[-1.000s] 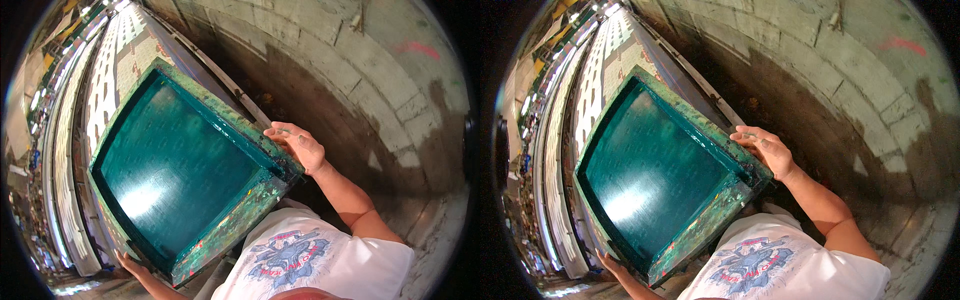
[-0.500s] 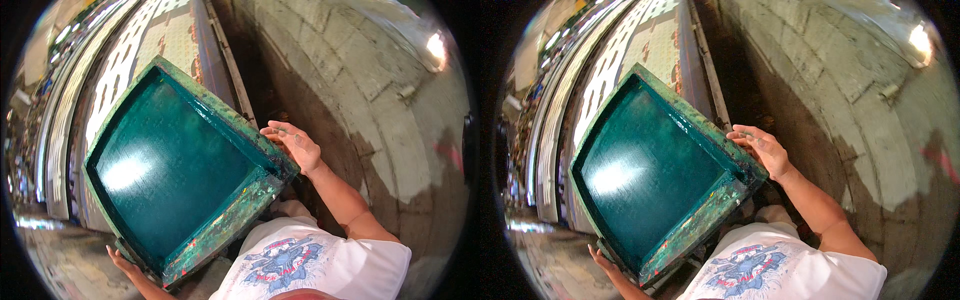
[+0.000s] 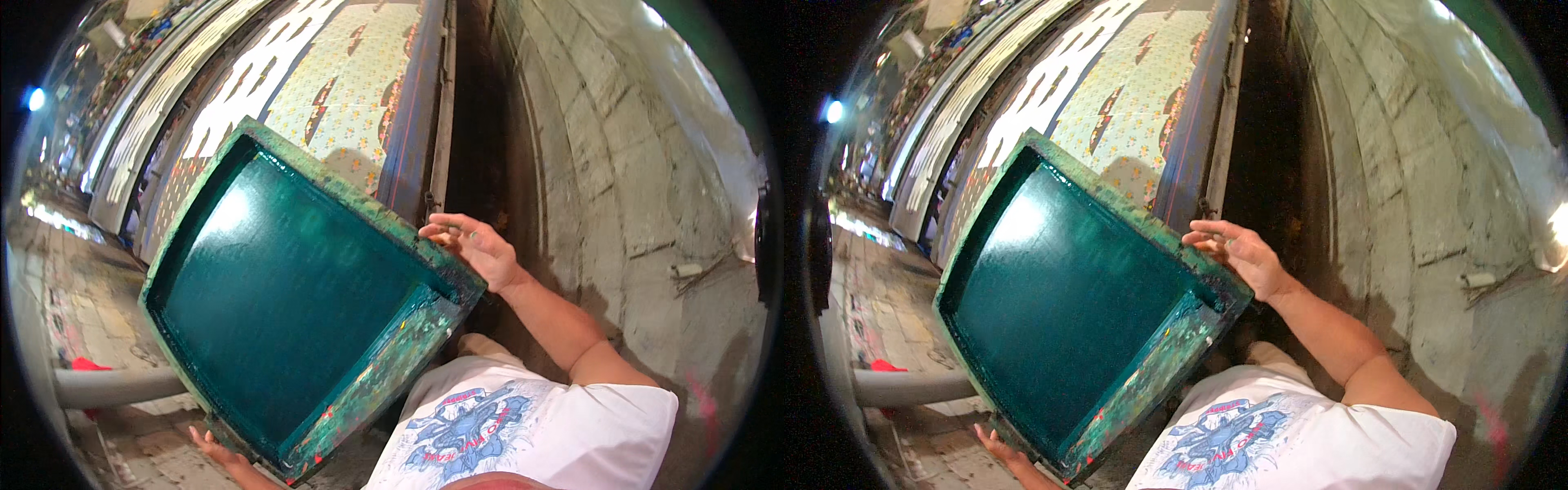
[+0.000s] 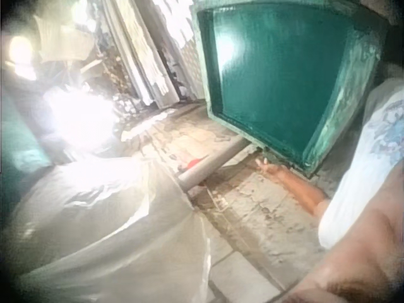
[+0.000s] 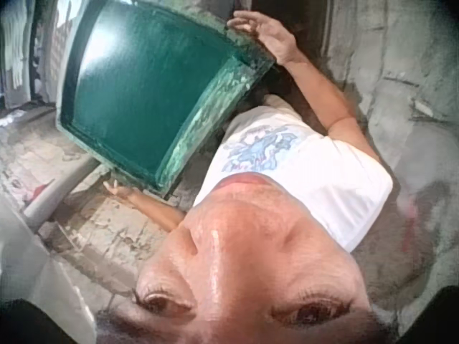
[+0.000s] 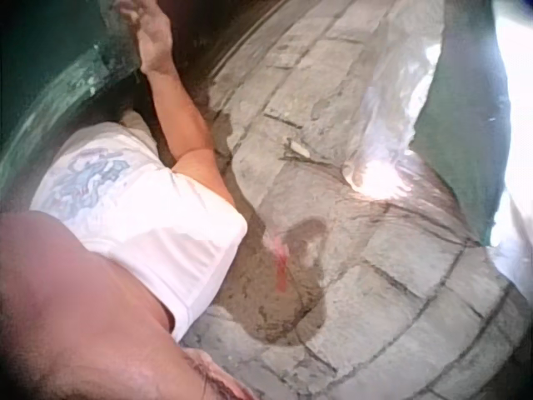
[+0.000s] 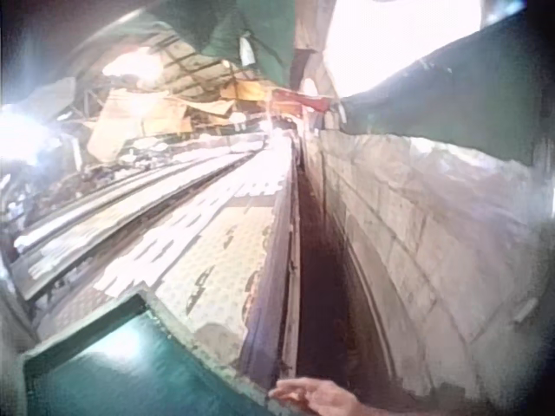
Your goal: The person uses a squeegee to pull green ink across a screen-printing frame, repeatedly repositioning the frame along a long table to print a pattern onto a continuous sheet of material. The person lifts and repositions the frame multiple times to continue the print run.
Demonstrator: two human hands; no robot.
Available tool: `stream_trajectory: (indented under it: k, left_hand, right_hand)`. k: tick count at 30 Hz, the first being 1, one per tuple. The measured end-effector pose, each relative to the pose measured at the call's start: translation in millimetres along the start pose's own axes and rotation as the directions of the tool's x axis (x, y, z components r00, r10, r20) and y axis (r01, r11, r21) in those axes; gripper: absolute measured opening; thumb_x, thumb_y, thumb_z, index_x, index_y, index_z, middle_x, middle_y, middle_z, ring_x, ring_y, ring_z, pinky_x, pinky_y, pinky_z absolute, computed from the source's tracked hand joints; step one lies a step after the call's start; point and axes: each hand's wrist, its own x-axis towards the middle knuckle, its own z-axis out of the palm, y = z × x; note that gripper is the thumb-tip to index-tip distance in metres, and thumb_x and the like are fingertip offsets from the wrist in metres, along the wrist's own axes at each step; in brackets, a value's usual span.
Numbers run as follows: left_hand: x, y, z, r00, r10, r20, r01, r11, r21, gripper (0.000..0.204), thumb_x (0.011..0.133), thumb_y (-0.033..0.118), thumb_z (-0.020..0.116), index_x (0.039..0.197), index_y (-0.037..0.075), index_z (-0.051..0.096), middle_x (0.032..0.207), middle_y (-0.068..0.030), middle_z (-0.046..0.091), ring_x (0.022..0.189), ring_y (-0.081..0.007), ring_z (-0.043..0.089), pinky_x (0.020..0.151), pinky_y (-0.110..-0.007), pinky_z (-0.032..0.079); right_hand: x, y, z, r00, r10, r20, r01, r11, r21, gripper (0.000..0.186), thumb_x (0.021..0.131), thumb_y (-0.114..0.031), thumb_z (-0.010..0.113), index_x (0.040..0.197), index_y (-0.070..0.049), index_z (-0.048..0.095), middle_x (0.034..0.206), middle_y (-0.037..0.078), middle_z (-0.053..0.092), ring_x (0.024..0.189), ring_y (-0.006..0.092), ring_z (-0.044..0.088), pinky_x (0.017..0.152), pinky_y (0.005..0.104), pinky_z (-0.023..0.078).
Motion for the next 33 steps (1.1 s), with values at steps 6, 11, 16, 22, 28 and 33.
stream_trajectory:
  k: [6,11,16,22,28,33]
  left_hand:
    - [-85.3,-53.9,-8.1,0.961,-0.112,-0.254,0.158,0.972,0.172,0.089,0.107,0.077,0.039,0.177,0.022,0.032,0.172,-0.0212,0.04,0.163,-0.0414,0.034,0.133,-0.061,0.024]
    - [-117.6,-39.4,-25.2,0.96,-0.077,-0.27,0.142,0.962,0.233,0.086,0.11,0.072,0.035,0.178,0.021,0.026,0.17,-0.024,0.039,0.161,-0.0427,0.034,0.132,-0.062,0.025]
    - [-188.5,-15.6,-2.7,0.932,-0.06,-0.357,0.133,0.974,0.183,0.085,0.109,0.07,0.036,0.178,0.021,0.026,0.169,-0.0241,0.04,0.159,-0.0424,0.036,0.131,-0.062,0.026]
    - [-277.5,21.0,39.7,0.893,-0.085,-0.442,0.167,0.974,0.151,0.085,0.109,0.068,0.037,0.178,0.02,0.026,0.167,-0.0241,0.042,0.156,-0.042,0.038,0.129,-0.062,0.028]
    - [-327.8,71.3,66.6,0.878,-0.086,-0.472,0.17,0.975,0.139,0.084,0.109,0.065,0.038,0.178,0.02,0.026,0.166,-0.0241,0.043,0.154,-0.0416,0.041,0.128,-0.061,0.029]
    - [-332.1,75.1,105.7,0.889,-0.098,-0.447,0.169,0.978,0.123,0.083,0.109,0.063,0.039,0.178,0.019,0.026,0.165,-0.0242,0.044,0.152,-0.0412,0.043,0.127,-0.061,0.03]
  right_hand:
    - [32.0,-18.3,-4.3,0.982,0.142,0.124,-0.124,0.982,-0.144,0.074,0.102,-0.044,0.063,0.161,0.001,0.052,0.153,0.021,0.063,0.143,0.0282,0.06,0.122,0.0417,0.045]
    - [86.8,-16.9,-26.2,0.962,0.205,0.182,-0.183,0.974,-0.131,0.078,0.1,-0.043,0.063,0.163,0.001,0.051,0.153,0.022,0.062,0.141,0.0292,0.061,0.12,0.0423,0.045]
    - [143.4,-28.3,-76.8,0.918,0.23,0.323,-0.222,0.973,-0.062,0.074,0.103,-0.042,0.062,0.162,0.002,0.052,0.152,0.017,0.065,0.139,0.0228,0.062,0.12,0.0374,0.042]
    - [204.6,-78.3,-143.4,0.866,0.302,0.397,-0.274,0.953,-0.129,0.075,0.101,-0.041,0.063,0.161,0.002,0.053,0.151,0.016,0.066,0.136,0.0204,0.062,0.116,0.0363,0.044]
    - [253.4,-116.7,-173.1,0.845,0.335,0.417,-0.318,0.942,-0.113,0.077,0.1,-0.042,0.063,0.162,0.002,0.052,0.151,0.015,0.066,0.131,0.0181,0.063,0.11,0.0335,0.045]
    - [280.3,-131.4,-189.9,0.84,0.341,0.421,-0.316,0.94,-0.132,0.083,0.098,-0.051,0.064,0.163,-0.001,0.052,0.153,0.019,0.063,0.139,0.0255,0.061,0.12,0.042,0.042]
